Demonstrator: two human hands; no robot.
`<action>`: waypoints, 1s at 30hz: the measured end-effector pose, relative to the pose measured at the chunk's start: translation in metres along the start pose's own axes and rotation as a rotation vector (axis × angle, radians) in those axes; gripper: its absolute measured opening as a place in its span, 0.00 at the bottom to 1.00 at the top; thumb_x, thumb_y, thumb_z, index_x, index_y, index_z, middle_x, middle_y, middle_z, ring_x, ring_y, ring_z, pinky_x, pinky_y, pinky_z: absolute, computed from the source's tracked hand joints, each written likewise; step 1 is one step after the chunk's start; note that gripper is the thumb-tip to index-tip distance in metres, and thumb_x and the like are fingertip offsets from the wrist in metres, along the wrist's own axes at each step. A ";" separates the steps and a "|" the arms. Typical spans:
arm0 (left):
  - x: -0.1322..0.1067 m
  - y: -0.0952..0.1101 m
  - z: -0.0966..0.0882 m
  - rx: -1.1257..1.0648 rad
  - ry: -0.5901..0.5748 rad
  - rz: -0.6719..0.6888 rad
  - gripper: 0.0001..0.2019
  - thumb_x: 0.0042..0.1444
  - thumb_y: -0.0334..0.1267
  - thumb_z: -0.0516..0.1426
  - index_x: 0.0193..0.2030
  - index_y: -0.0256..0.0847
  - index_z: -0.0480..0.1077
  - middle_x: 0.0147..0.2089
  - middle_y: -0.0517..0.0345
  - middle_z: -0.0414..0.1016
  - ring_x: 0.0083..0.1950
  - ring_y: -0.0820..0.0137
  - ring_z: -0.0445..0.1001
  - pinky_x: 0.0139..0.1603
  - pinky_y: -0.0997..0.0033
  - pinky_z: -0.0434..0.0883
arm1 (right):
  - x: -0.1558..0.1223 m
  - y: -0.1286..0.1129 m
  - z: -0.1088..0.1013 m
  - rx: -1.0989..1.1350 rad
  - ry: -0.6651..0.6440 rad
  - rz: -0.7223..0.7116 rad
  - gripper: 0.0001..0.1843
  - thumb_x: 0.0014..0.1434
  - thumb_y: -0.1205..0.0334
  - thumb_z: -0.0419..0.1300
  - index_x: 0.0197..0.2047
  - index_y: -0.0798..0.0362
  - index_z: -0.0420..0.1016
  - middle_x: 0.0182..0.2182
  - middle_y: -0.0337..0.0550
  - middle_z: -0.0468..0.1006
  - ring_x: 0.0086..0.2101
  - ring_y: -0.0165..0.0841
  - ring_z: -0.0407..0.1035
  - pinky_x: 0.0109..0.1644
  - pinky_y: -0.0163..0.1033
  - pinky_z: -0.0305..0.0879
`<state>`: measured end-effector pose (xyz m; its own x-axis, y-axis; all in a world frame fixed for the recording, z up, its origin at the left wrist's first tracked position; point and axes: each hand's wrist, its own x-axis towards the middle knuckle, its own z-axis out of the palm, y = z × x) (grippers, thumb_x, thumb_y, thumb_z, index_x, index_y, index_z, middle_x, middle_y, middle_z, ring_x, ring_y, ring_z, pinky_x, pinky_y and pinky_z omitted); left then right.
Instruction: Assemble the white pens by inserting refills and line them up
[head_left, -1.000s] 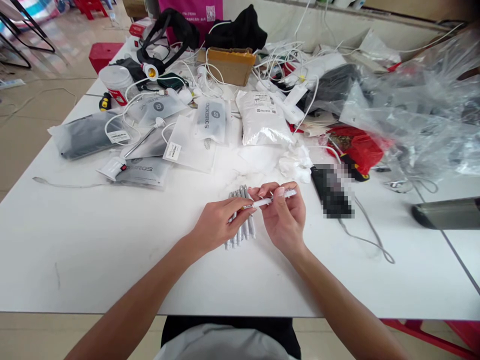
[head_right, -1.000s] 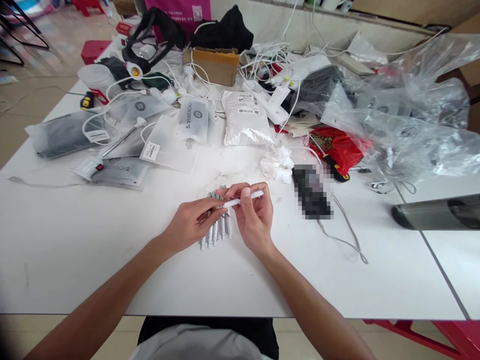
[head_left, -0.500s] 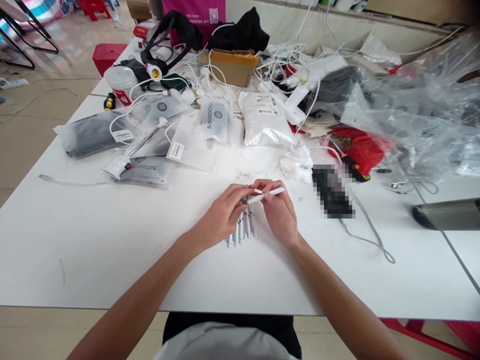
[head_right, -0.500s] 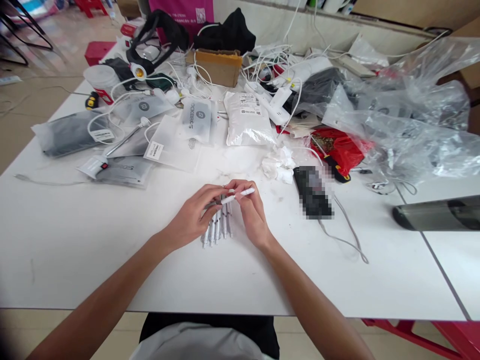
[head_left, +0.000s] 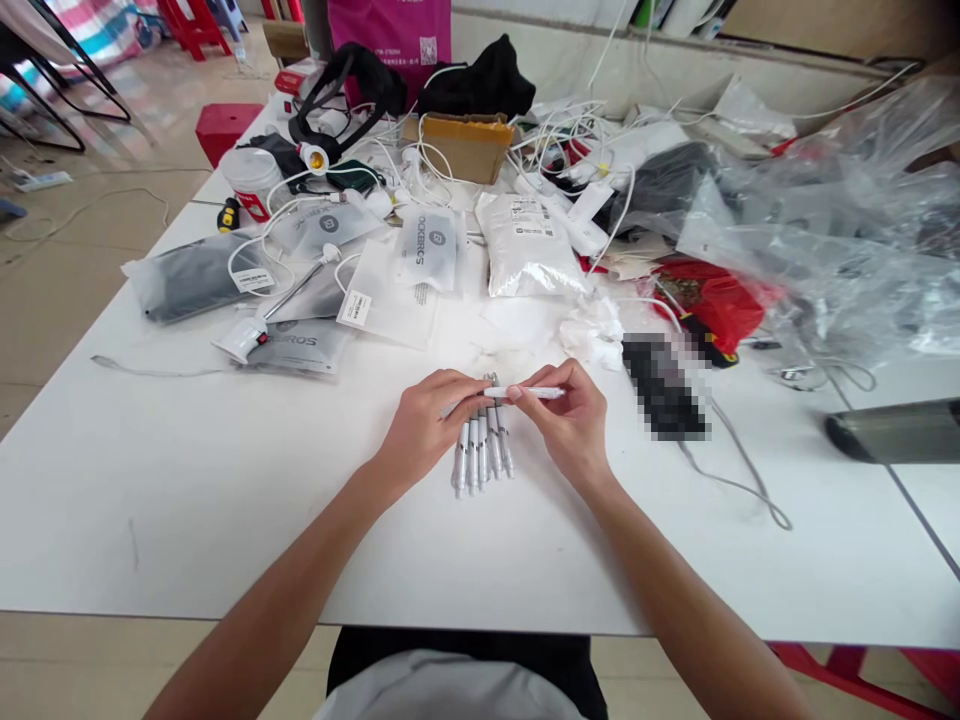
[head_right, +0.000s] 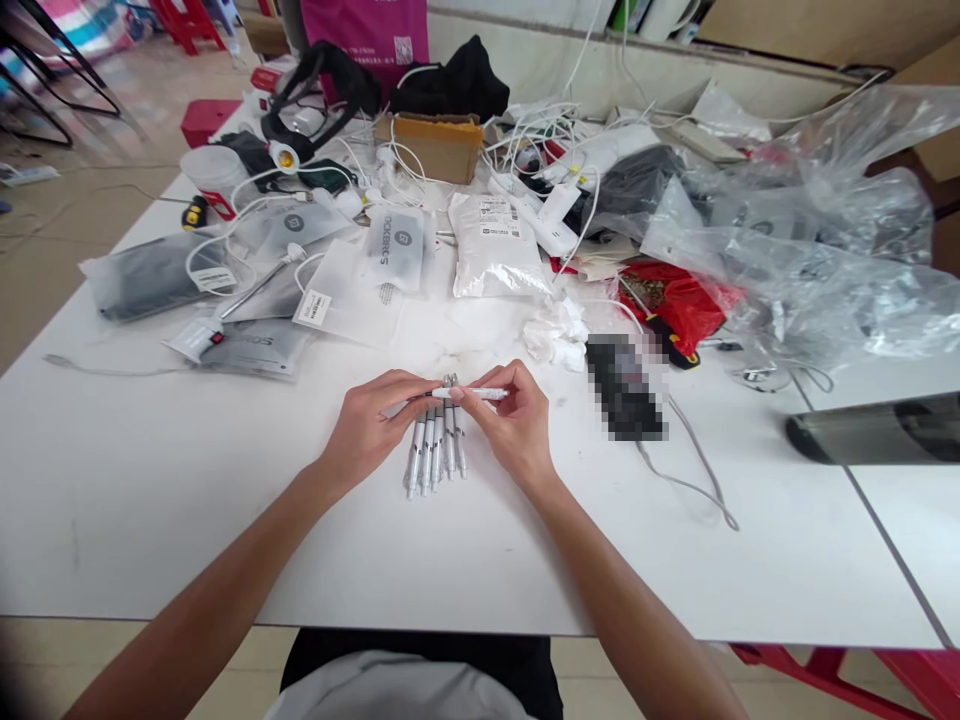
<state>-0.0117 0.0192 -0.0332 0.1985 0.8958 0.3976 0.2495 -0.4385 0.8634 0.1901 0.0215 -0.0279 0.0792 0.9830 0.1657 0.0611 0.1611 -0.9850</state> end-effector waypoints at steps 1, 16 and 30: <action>0.000 -0.001 -0.001 0.004 0.003 0.000 0.09 0.69 0.37 0.64 0.53 0.44 0.83 0.46 0.52 0.84 0.44 0.68 0.82 0.45 0.66 0.79 | 0.000 0.001 -0.001 -0.019 -0.018 0.024 0.25 0.55 0.49 0.79 0.31 0.48 0.66 0.31 0.39 0.80 0.34 0.37 0.80 0.38 0.42 0.75; 0.003 -0.008 -0.008 0.214 -0.034 0.138 0.05 0.70 0.35 0.63 0.48 0.44 0.83 0.43 0.55 0.86 0.44 0.65 0.82 0.49 0.63 0.77 | 0.004 0.001 -0.013 -0.498 -0.291 -0.265 0.13 0.70 0.48 0.65 0.38 0.48 0.77 0.29 0.40 0.77 0.28 0.33 0.68 0.32 0.41 0.66; 0.003 -0.010 -0.010 0.242 -0.032 0.174 0.05 0.70 0.34 0.63 0.48 0.44 0.81 0.41 0.56 0.86 0.43 0.66 0.81 0.49 0.63 0.76 | 0.002 0.001 -0.013 -0.521 -0.310 -0.270 0.13 0.72 0.47 0.62 0.43 0.48 0.78 0.33 0.41 0.79 0.30 0.33 0.69 0.34 0.40 0.67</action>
<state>-0.0228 0.0268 -0.0376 0.2866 0.8048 0.5198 0.4270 -0.5930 0.6826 0.2037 0.0224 -0.0281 -0.2910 0.9066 0.3056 0.5177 0.4178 -0.7466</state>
